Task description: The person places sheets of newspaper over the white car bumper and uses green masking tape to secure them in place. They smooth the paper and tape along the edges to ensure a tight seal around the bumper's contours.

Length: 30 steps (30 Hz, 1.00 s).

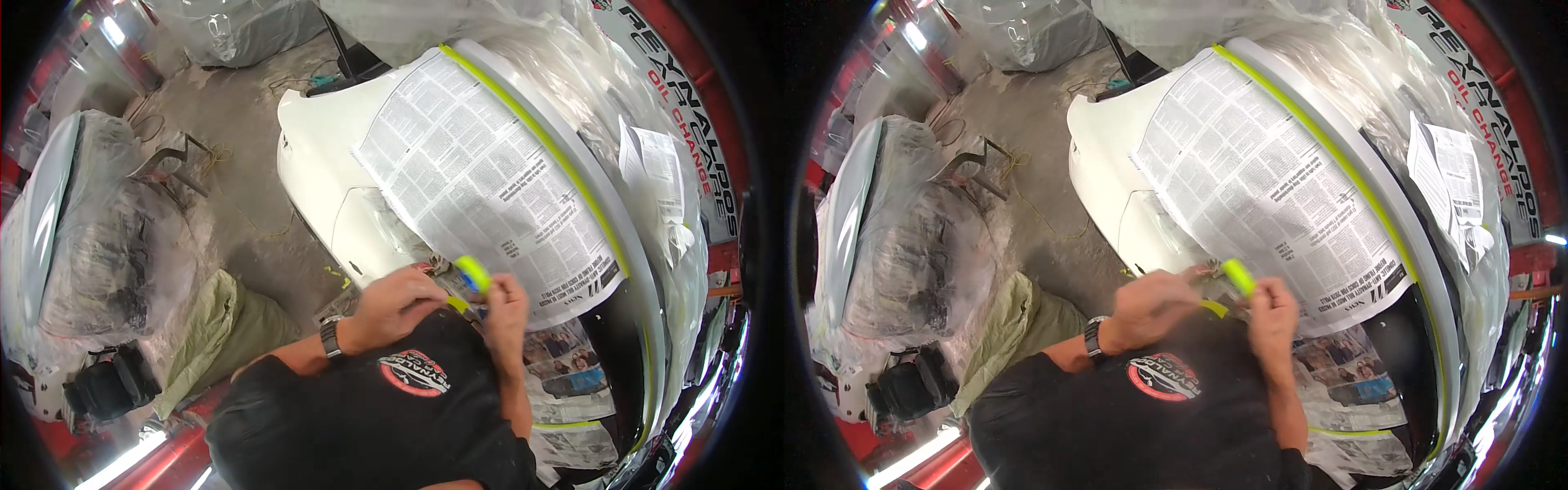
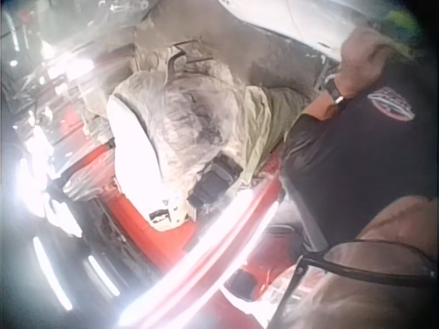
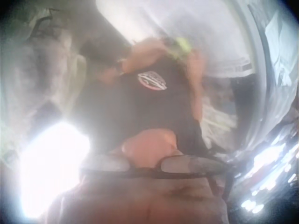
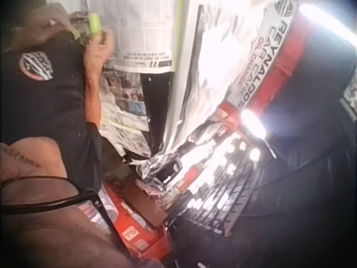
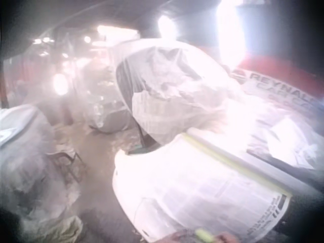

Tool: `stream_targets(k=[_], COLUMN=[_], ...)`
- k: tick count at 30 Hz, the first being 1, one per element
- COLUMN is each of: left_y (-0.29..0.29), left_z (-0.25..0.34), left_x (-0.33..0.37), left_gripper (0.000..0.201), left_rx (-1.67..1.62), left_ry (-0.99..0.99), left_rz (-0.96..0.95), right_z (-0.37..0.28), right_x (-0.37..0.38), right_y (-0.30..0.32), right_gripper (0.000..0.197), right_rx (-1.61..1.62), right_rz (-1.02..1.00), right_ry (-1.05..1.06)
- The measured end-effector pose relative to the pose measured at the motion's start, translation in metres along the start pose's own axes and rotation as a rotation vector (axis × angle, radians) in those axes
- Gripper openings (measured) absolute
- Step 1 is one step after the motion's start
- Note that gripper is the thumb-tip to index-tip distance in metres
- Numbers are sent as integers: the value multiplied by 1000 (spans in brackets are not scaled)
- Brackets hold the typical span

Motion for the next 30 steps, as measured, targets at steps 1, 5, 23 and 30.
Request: stream_targets(k=[1, 5, 23, 30], left_y=[14, 82, 118, 117], left_z=[-9, -106, -350, -350], left_x=[-1, 19, 64, 62], left_gripper=[13, 16, 35, 62], left_rx=[25, -217, -57, -4], left_ry=[97, 433, 472, 562], left_rz=[115, 555, 406, 377], right_z=[-2, -28, -25, -32], right_x=[0, -24, 1, 11], right_y=[10, 20, -1, -10], right_gripper=[13, 10, 5, 4], right_rx=[78, 259, 121, 20], right_rz=[73, 14, -234, -291], right_ry=[35, 55, -82, -74])
Point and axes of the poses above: each hand's wrist, its own x-axis towards the middle knuckle, its own y-axis out of the back of the hand, z = x × y, the point moved 4 cm from there along x, towards the middle knuckle, and after that the axes turned 7 degrees about -z, right-handed, at the moved point
